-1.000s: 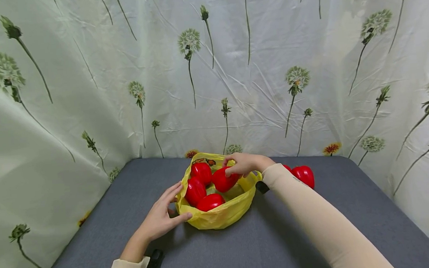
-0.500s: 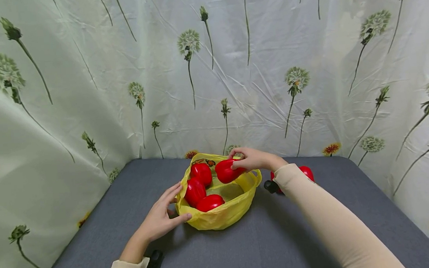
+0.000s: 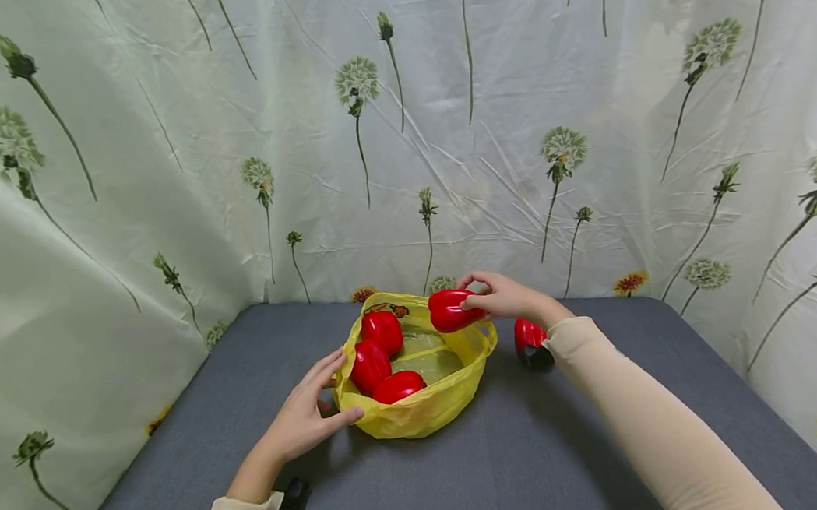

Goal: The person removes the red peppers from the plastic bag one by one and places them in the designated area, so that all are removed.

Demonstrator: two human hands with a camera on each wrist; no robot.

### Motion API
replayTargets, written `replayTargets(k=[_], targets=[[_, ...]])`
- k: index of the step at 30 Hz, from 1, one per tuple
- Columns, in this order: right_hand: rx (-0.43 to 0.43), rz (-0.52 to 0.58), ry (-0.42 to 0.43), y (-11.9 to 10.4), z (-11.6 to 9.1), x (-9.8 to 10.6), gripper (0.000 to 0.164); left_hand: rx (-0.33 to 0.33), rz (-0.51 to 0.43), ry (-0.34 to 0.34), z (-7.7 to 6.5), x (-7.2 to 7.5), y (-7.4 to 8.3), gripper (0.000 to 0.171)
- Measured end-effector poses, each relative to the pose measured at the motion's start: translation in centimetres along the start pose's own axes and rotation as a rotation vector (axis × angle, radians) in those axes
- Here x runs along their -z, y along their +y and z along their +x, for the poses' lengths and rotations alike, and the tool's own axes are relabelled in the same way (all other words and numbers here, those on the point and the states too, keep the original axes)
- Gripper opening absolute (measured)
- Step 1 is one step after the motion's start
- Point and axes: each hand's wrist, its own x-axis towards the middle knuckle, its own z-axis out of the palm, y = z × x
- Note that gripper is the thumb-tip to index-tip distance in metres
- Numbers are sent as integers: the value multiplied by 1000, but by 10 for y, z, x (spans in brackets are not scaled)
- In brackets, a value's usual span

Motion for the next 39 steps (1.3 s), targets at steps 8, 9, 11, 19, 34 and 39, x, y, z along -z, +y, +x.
replayTargets(k=[8,9,11,19,34,39], targets=[[-30,34,74,6,-12,15,41,10,-11,-4,0,0,0,93],[-36,44,82,6,-14,16,42,9,-12,-5,0,0,0,93],[-49,67,103,6,-18,18,43,9,-16,-6,0,0,1,93],[-63,161,183,6,-32,20,50,8,-20,0,0,0,0,93],[-69,278,354,35,-63,29,49,-3,-19,1,0,2,2,91],[-76,294,380,48,-72,32,46,-11,-16,6,0,3,2,90]])
